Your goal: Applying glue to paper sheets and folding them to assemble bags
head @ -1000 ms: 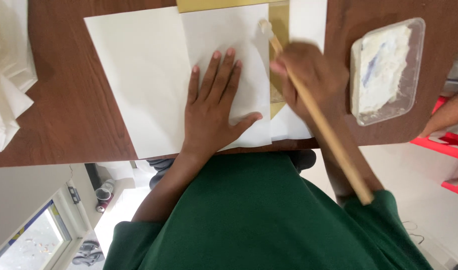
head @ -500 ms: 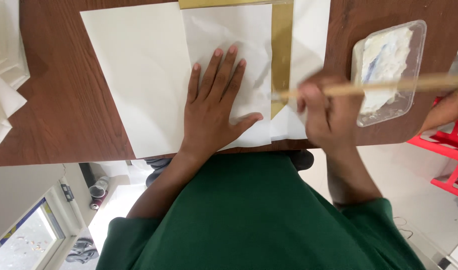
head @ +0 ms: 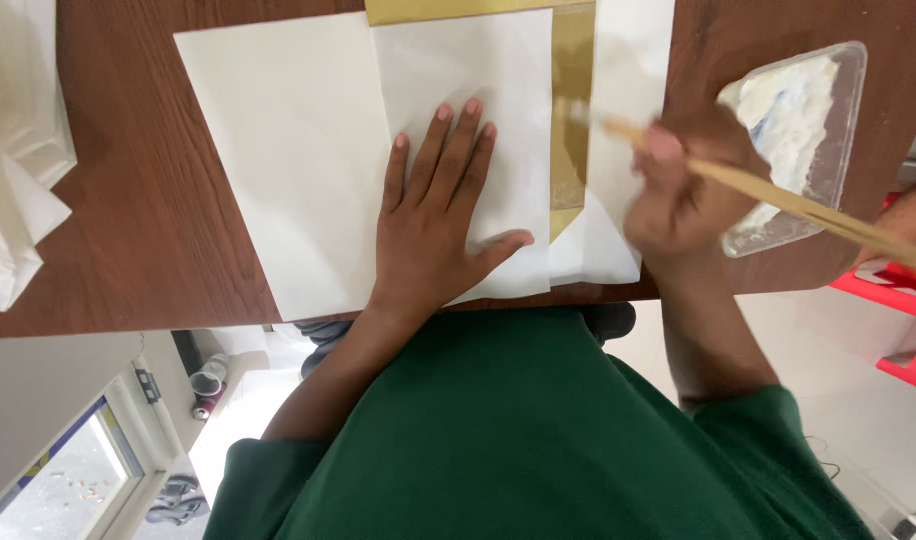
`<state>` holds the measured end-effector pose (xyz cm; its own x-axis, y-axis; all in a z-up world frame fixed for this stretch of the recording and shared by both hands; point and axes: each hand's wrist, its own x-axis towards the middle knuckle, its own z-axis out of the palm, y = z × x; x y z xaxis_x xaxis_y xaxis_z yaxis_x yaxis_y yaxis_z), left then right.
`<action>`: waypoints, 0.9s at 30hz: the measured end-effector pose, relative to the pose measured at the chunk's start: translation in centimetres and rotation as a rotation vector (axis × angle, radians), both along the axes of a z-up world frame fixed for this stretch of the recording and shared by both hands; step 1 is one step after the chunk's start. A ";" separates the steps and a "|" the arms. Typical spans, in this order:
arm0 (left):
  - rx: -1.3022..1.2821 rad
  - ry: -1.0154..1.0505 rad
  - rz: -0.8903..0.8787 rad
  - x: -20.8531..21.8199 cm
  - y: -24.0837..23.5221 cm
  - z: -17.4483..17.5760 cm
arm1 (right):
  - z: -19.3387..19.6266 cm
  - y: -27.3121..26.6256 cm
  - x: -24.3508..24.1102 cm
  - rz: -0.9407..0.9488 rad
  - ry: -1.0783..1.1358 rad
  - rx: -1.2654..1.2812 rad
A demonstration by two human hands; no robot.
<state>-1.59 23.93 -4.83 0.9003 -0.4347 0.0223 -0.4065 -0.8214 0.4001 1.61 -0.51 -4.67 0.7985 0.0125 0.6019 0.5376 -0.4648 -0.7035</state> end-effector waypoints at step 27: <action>0.082 -0.004 -0.030 0.1 -0.1 0.4 | 1.3 -0.4 -6.8 0.224 0.103 -0.399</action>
<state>-1.52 23.87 -4.47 0.8867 -0.4623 -0.0116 -0.4330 -0.8388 0.3301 -5.19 -0.94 -3.37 0.8054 0.4052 0.4326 0.5918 -0.5905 -0.5487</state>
